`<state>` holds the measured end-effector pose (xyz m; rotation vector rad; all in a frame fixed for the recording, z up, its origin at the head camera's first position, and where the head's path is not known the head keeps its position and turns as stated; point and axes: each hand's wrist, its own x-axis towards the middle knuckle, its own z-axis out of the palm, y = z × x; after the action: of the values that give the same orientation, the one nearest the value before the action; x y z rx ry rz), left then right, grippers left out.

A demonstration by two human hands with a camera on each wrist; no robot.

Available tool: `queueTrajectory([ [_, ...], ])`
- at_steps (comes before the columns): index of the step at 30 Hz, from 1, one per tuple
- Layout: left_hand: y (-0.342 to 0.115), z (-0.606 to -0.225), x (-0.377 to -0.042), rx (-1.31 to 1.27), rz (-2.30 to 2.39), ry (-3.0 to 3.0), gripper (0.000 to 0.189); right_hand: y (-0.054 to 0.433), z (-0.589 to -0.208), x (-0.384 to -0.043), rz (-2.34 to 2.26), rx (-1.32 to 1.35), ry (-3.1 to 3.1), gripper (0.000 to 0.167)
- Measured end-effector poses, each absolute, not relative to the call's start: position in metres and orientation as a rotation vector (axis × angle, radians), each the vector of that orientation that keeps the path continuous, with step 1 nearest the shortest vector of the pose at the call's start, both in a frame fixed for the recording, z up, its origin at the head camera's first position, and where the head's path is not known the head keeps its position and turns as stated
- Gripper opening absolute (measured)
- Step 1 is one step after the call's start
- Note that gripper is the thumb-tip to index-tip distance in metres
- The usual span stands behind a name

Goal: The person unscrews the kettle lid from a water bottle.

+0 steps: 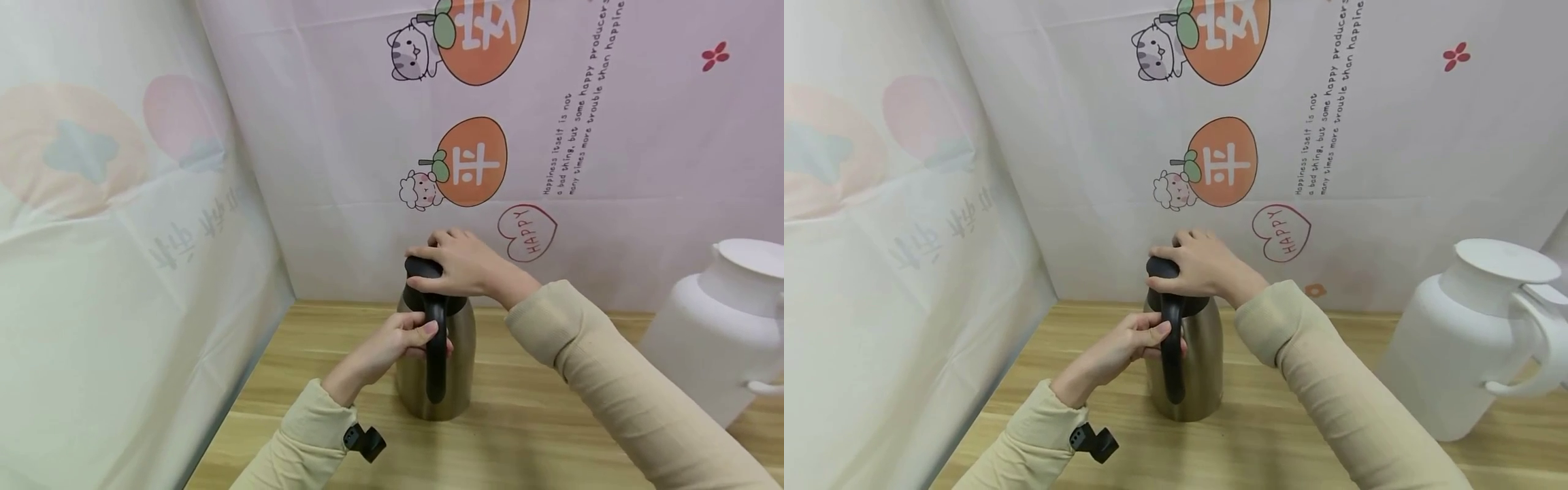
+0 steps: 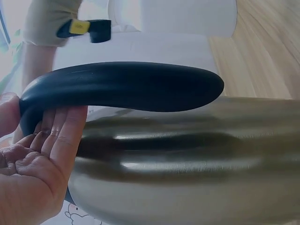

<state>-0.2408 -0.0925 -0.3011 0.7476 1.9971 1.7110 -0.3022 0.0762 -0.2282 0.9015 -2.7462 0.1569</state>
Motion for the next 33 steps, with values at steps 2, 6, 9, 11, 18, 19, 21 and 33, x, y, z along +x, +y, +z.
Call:
queueTrajectory([
  [2, -0.093, -0.302, -0.241, 0.754, 1.705, 2.002, 0.045, 0.07, -0.223, -0.294, 0.122, 0.743, -2.786, 0.065],
  [6, -0.094, -0.3, -0.241, 0.748, 1.701, 2.004, 0.044, 0.052, -0.214, -0.279, 0.154, 0.371, -2.916, 0.08],
  [9, -0.093, -0.299, -0.241, 0.737, 1.709, 1.996, 0.044, 0.042, -0.212, -0.275, 0.19, 0.204, -3.01, 0.086],
  [11, -0.093, -0.299, -0.241, 0.733, 1.714, 1.99, 0.044, 0.038, -0.213, -0.274, 0.228, 0.145, -3.05, 0.086],
  [18, -0.093, -0.299, -0.24, 0.726, 1.705, 1.999, 0.043, 0.038, -0.222, -0.278, 0.39, 0.164, -3.016, 0.075],
  [19, -0.093, -0.299, -0.24, 0.725, 1.701, 2.001, 0.043, 0.039, -0.224, -0.279, 0.411, 0.188, -3.005, 0.074],
  [21, -0.094, -0.298, -0.24, 0.727, 1.691, 2.002, 0.043, 0.042, -0.227, -0.281, 0.453, 0.236, -2.984, 0.073],
  [33, -0.093, -0.297, -0.241, 0.736, 1.68, 2.015, 0.042, 0.058, -0.234, -0.289, 0.526, 0.474, -2.883, 0.07],
])
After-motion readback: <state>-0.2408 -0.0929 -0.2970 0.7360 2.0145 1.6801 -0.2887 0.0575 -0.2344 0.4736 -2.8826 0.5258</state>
